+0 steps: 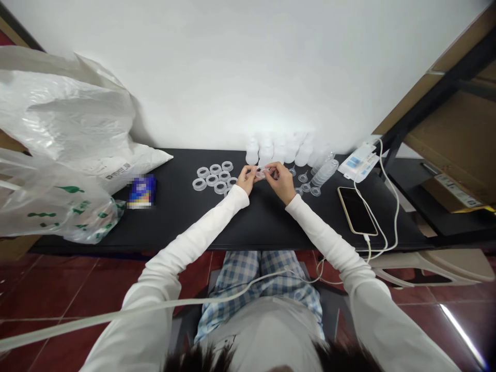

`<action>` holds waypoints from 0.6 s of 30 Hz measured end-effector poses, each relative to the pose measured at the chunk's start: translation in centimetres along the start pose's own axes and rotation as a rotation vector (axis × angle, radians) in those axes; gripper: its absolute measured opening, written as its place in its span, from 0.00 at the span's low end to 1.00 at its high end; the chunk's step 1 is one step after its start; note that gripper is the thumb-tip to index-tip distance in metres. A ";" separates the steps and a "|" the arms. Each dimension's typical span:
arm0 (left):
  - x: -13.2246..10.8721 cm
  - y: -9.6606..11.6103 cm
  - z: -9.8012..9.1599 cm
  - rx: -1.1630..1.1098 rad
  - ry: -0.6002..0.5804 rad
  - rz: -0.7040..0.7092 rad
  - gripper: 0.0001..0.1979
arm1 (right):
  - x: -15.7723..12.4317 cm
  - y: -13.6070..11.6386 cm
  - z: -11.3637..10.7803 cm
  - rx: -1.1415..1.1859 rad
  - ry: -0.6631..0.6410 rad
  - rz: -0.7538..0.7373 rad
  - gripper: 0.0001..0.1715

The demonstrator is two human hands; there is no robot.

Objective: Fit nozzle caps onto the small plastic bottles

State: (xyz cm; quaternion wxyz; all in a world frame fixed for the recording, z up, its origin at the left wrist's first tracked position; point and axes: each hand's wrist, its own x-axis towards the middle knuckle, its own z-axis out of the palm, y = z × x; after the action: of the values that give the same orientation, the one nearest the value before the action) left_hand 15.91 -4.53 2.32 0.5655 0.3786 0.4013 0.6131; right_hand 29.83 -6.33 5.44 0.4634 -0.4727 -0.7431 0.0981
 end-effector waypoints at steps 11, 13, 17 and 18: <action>-1.1 0.6 0.2 0.013 -0.130 -0.001 0.18 | -0.1 0.6 0.2 -0.124 0.024 0.043 0.12; -1.2 0.6 0.2 0.018 -0.161 0.005 0.19 | -0.1 0.8 0.2 -0.113 0.045 0.064 0.14; -1.1 0.4 -0.1 0.042 -0.158 0.066 0.21 | -0.1 0.6 0.3 -0.038 0.010 0.034 0.20; -1.0 0.3 -0.2 0.058 -0.161 0.089 0.22 | -0.1 0.6 0.4 -0.013 -0.006 0.014 0.19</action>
State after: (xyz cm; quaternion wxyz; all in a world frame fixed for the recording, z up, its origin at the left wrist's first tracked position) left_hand 15.71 -5.51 2.53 0.5569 0.4601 0.3551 0.5933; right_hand 29.90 -6.01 4.85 0.4575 -0.4806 -0.7417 0.0979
